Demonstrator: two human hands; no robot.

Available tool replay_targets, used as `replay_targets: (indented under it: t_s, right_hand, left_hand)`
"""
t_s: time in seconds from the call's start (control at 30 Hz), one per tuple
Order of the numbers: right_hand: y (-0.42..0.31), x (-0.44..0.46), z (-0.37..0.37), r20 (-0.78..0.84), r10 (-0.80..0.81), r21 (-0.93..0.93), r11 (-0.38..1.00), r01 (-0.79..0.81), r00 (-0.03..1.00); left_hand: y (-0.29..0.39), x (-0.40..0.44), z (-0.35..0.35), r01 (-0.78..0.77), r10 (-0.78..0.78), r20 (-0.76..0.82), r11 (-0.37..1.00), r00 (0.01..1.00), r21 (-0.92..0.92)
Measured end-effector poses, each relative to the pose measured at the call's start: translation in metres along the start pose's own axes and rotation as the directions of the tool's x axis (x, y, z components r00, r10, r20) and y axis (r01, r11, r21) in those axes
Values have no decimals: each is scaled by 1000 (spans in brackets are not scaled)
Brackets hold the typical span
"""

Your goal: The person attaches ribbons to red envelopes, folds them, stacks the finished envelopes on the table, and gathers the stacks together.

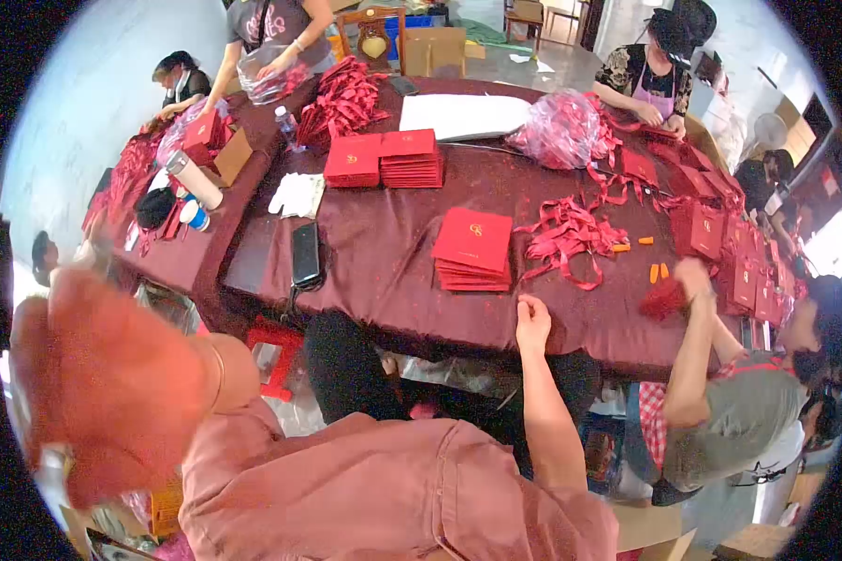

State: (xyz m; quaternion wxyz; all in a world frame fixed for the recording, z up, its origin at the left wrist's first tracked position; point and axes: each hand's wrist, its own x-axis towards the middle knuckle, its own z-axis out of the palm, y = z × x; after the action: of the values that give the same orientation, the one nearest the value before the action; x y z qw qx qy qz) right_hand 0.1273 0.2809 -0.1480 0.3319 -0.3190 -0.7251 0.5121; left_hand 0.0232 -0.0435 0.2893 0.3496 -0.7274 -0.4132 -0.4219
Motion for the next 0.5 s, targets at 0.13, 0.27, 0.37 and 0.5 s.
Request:
replay_targets:
  t_s: [0.13,0.27,0.37,0.5]
  right_hand:
    - [-5,-4,3,-14,-13,-56,998,12,1000]
    - [-10,-5,6,-13,-60,-122,991,58,998]
    - [-39,-12,8,-4,19,-158,987,-20,1000]
    - [-2,-4,2,44,42,117,992,-47,998]
  left_hand:
    - [2,-7,-8,21,-20,-11,1000,1000,16]
    - [1,-19,-17,81,-79,-41,996,996,45]
    - [-2,-27,-23,141,-134,-99,988,986,58]
    - [-12,-41,-26,305,-282,-241,950,929,64]
